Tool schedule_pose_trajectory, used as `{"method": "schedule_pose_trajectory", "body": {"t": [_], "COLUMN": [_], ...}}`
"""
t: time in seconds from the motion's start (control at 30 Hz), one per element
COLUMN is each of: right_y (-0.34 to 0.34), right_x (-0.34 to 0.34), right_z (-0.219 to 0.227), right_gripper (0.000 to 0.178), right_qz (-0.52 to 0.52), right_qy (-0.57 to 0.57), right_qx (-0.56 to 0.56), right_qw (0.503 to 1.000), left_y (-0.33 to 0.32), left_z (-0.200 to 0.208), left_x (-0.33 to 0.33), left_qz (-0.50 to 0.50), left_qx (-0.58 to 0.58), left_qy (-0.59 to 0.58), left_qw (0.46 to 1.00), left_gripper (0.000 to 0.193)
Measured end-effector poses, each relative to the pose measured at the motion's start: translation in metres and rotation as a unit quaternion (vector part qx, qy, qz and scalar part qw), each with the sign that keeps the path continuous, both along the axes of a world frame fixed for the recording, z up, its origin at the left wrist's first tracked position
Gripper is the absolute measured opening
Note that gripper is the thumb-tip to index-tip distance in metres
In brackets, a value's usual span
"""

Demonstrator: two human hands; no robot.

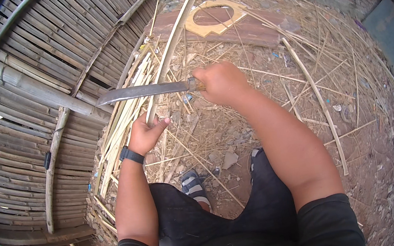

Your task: The person splits a long bamboo pole into thin strips using a machete. They hold the pole with one hand and repeatedly strike it with the machete to separate the strips, which fall onto the ground.

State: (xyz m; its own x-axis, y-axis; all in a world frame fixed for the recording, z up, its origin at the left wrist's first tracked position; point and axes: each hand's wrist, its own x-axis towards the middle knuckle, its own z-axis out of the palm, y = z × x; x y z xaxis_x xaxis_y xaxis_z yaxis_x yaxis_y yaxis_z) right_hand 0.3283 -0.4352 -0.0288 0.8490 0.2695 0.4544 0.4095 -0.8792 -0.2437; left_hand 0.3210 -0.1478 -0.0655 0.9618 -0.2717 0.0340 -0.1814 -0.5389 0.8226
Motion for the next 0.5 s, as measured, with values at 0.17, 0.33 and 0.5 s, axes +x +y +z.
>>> {"method": "schedule_pose_trajectory", "body": {"t": [0.17, 0.33, 0.5], "right_y": [-0.003, -0.022, 0.002], "right_x": [0.009, 0.014, 0.006], "right_z": [0.005, -0.012, 0.001], "right_gripper": [0.022, 0.026, 0.026], "right_qz": [0.014, -0.029, 0.037], "right_qy": [0.005, 0.041, 0.087], "right_qx": [-0.055, 0.067, 0.004], "right_qw": [0.998, 0.997, 0.996], "left_y": [-0.004, -0.006, 0.007], "left_z": [0.006, 0.006, -0.006], "left_x": [-0.004, -0.004, 0.0], "left_qz": [0.009, 0.02, 0.013], "left_qx": [0.028, 0.068, 0.025], "left_qy": [-0.008, 0.006, -0.004], "left_qw": [1.0, 0.997, 1.0], "left_gripper": [0.035, 0.035, 0.042]}}
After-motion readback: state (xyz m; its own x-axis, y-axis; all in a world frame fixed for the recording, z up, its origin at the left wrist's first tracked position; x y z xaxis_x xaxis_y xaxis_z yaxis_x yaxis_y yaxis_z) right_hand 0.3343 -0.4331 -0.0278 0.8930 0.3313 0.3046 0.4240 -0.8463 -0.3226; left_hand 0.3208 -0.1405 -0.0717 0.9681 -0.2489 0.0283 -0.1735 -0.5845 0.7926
